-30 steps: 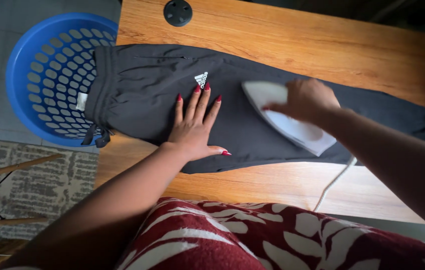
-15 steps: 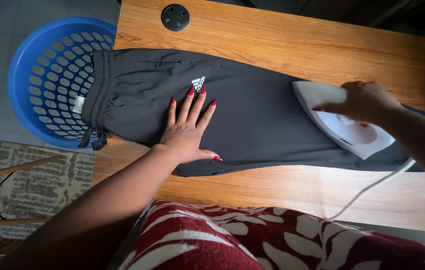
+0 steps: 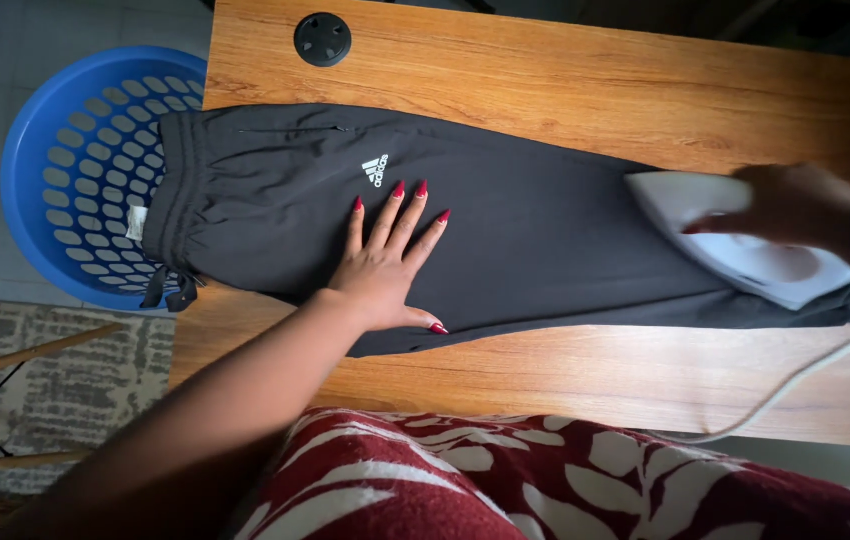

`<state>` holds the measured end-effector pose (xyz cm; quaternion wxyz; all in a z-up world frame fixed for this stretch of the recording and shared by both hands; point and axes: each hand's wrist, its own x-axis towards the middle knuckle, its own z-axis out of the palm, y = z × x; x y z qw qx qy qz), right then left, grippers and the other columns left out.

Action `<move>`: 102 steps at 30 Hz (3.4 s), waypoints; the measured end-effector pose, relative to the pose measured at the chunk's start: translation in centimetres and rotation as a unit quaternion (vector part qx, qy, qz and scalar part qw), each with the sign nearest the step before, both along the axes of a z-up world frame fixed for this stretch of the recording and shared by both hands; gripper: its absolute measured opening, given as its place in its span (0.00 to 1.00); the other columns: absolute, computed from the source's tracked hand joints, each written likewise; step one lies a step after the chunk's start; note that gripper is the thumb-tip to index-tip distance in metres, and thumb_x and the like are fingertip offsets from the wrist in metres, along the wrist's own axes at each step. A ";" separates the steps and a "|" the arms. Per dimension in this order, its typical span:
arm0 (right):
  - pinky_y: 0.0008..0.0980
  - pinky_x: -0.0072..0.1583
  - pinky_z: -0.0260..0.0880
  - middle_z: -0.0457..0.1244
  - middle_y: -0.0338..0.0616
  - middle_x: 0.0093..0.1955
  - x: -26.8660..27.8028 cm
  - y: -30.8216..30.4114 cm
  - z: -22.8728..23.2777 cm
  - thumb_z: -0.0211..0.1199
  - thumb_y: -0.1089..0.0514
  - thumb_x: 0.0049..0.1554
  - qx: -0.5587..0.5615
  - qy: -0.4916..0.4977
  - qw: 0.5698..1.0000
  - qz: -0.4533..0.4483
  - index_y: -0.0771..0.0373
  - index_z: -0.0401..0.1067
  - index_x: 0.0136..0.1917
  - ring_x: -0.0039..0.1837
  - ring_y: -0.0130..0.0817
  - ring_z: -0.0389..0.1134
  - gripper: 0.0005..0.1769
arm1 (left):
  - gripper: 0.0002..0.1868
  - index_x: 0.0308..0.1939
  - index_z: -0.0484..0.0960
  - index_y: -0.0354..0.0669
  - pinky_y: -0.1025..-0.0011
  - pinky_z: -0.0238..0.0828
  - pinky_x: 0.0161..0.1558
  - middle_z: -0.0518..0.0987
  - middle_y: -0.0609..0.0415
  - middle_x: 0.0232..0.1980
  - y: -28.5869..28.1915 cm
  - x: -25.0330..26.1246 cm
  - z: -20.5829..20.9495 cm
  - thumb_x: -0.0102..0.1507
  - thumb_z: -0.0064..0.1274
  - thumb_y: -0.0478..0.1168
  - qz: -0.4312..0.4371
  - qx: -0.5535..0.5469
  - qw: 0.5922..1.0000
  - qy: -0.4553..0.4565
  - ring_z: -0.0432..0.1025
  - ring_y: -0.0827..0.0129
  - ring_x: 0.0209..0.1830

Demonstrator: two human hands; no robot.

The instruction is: Ironing a pair of black track pants on a wooden desk.

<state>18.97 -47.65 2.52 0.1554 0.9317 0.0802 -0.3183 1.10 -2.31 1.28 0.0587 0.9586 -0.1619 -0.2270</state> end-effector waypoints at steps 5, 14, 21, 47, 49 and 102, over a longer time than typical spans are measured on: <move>0.43 0.51 0.81 0.72 0.47 0.41 1.7 -6.9 -2.0 0.68 0.18 0.41 -0.059 -0.012 0.997 -0.045 0.57 0.77 0.61 0.43 0.42 0.77 0.50 | 0.77 0.81 0.31 0.60 0.32 0.19 0.73 0.22 0.45 0.83 0.1 0.2 0.3 0.43 0.62 0.80 -0.010 0.021 1.000 0.018 0.20 0.47 0.83; 0.35 0.37 0.78 0.65 0.45 0.29 2.4 -10.1 -2.6 0.73 0.20 0.38 -0.019 -0.025 0.998 -0.053 0.60 0.76 0.54 0.31 0.38 0.70 0.47 | 0.78 0.81 0.29 0.60 0.33 0.20 0.74 0.21 0.45 0.83 0.0 0.3 0.8 0.43 0.61 0.81 -0.012 0.037 0.999 0.036 0.19 0.48 0.83; 0.36 0.34 0.76 0.64 0.46 0.27 2.6 -10.6 -3.0 0.74 0.22 0.38 -0.013 -0.024 0.996 -0.083 0.59 0.76 0.56 0.28 0.39 0.70 0.47 | 0.78 0.81 0.28 0.61 0.33 0.20 0.74 0.20 0.45 0.83 0.0 0.4 0.8 0.42 0.60 0.81 -0.014 0.045 0.998 0.036 0.19 0.48 0.83; 0.40 0.49 0.84 0.73 0.41 0.39 -0.2 -13.4 -3.8 0.67 0.16 0.36 -0.035 -0.023 0.999 -0.022 0.52 0.80 0.57 0.42 0.38 0.78 0.49 | 0.77 0.81 0.26 0.61 0.35 0.19 0.75 0.18 0.45 0.83 -0.5 0.7 1.7 0.45 0.60 0.80 -0.026 0.063 0.996 0.065 0.17 0.48 0.83; 0.40 0.50 0.84 0.72 0.41 0.41 -0.9 -11.9 -2.8 0.67 0.16 0.36 -0.045 -0.017 0.999 -0.019 0.51 0.79 0.59 0.43 0.38 0.79 0.49 | 0.77 0.81 0.26 0.61 0.35 0.19 0.75 0.18 0.46 0.83 -0.5 0.6 1.5 0.45 0.60 0.80 -0.026 0.062 0.996 0.063 0.17 0.48 0.83; 0.44 0.57 0.78 0.72 0.45 0.53 -9.9 16.3 5.7 0.61 0.22 0.49 0.078 0.039 0.989 0.121 0.51 0.71 0.65 0.55 0.43 0.76 0.43 | 0.78 0.81 0.30 0.59 0.33 0.17 0.73 0.21 0.45 0.83 0.0 0.1 0.4 0.42 0.62 0.80 -0.014 0.017 1.000 0.020 0.18 0.48 0.83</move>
